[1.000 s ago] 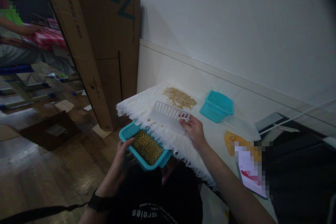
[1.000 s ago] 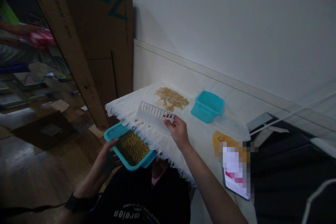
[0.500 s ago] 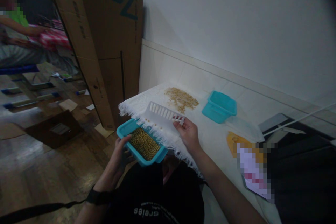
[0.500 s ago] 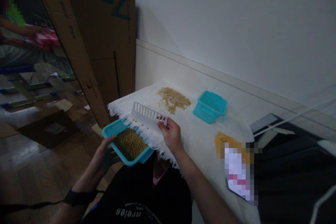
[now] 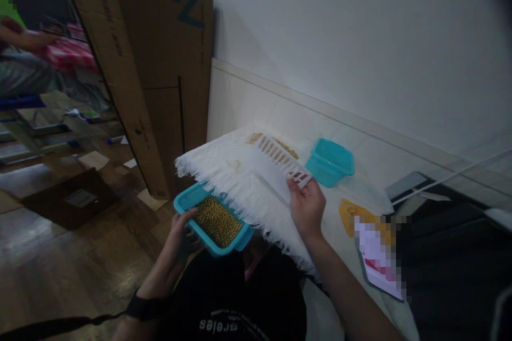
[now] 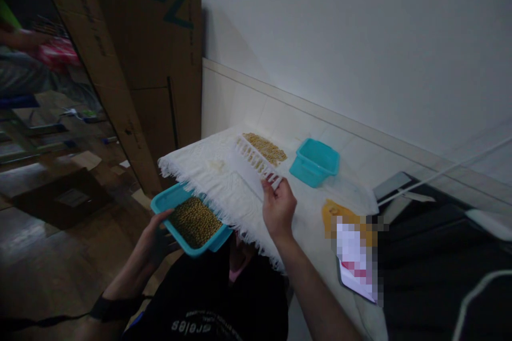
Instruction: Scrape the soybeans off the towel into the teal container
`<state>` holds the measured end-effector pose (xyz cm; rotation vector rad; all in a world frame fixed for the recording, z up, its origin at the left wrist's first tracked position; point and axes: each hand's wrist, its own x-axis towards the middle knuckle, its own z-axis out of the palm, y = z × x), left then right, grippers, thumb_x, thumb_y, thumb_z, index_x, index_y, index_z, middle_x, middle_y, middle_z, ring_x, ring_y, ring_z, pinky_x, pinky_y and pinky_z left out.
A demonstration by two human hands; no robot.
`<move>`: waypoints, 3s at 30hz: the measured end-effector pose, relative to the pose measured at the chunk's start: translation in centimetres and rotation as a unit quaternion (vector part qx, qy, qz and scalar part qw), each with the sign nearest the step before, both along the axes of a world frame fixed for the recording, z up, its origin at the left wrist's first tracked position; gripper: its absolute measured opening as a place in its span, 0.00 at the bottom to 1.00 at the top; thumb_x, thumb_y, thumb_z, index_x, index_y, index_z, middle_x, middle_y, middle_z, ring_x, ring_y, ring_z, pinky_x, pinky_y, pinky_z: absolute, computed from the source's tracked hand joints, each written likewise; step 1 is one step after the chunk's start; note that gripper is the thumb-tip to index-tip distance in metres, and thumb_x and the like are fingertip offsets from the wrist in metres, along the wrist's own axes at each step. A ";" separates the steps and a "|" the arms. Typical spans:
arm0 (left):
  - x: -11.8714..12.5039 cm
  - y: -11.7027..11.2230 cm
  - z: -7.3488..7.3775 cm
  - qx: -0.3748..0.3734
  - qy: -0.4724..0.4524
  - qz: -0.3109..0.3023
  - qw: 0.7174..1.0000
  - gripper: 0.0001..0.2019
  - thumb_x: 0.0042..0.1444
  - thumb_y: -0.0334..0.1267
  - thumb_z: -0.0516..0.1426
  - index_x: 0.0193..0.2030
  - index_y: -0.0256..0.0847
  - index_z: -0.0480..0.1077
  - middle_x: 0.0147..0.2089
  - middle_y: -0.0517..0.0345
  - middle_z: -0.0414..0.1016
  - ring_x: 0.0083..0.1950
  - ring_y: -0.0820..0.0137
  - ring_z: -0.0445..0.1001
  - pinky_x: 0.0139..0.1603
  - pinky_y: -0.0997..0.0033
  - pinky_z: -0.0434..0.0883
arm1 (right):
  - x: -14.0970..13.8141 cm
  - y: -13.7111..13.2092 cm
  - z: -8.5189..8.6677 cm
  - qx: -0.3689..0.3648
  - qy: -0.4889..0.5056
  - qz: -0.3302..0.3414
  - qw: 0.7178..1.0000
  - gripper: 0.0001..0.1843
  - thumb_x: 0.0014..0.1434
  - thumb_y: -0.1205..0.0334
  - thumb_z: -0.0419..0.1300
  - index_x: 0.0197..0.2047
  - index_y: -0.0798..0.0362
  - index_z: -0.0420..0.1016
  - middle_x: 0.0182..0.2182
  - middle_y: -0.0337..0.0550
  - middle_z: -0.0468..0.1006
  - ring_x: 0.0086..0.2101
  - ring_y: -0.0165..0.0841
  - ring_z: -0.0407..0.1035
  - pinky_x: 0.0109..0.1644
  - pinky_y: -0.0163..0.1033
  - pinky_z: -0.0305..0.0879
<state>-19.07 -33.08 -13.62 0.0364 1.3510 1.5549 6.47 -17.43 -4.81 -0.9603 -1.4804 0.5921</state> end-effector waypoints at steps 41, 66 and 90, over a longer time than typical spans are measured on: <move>0.8 -0.1 -1.0 0.004 -0.027 -0.031 0.999 0.34 0.52 0.57 0.75 0.62 0.51 0.73 0.42 0.56 0.81 0.37 0.60 0.82 0.37 0.60 0.80 | -3.0 4.7 -2.2 0.056 -0.230 -0.037 0.971 0.11 0.72 0.52 0.60 0.44 0.48 0.80 0.28 0.39 0.82 0.26 0.37 0.74 0.34 0.37 0.65; 1.8 -0.3 0.4 -0.002 -0.007 -0.016 1.000 0.31 0.53 0.59 0.73 0.59 0.53 0.71 0.44 0.55 0.81 0.42 0.56 0.84 0.39 0.58 0.79 | -3.7 6.3 0.0 -0.035 0.015 0.123 0.992 0.25 0.59 0.40 0.74 0.49 0.49 0.80 0.43 0.51 0.90 0.43 0.47 0.86 0.50 0.50 0.82; 2.3 -0.1 -0.1 -0.002 -0.014 -0.024 1.000 0.33 0.52 0.61 0.72 0.61 0.53 0.70 0.48 0.52 0.82 0.47 0.51 0.85 0.41 0.58 0.77 | -10.0 14.1 -0.5 -0.226 0.038 0.238 0.944 0.26 0.45 0.48 0.82 0.42 0.50 0.81 0.35 0.44 0.89 0.39 0.46 0.86 0.46 0.52 0.84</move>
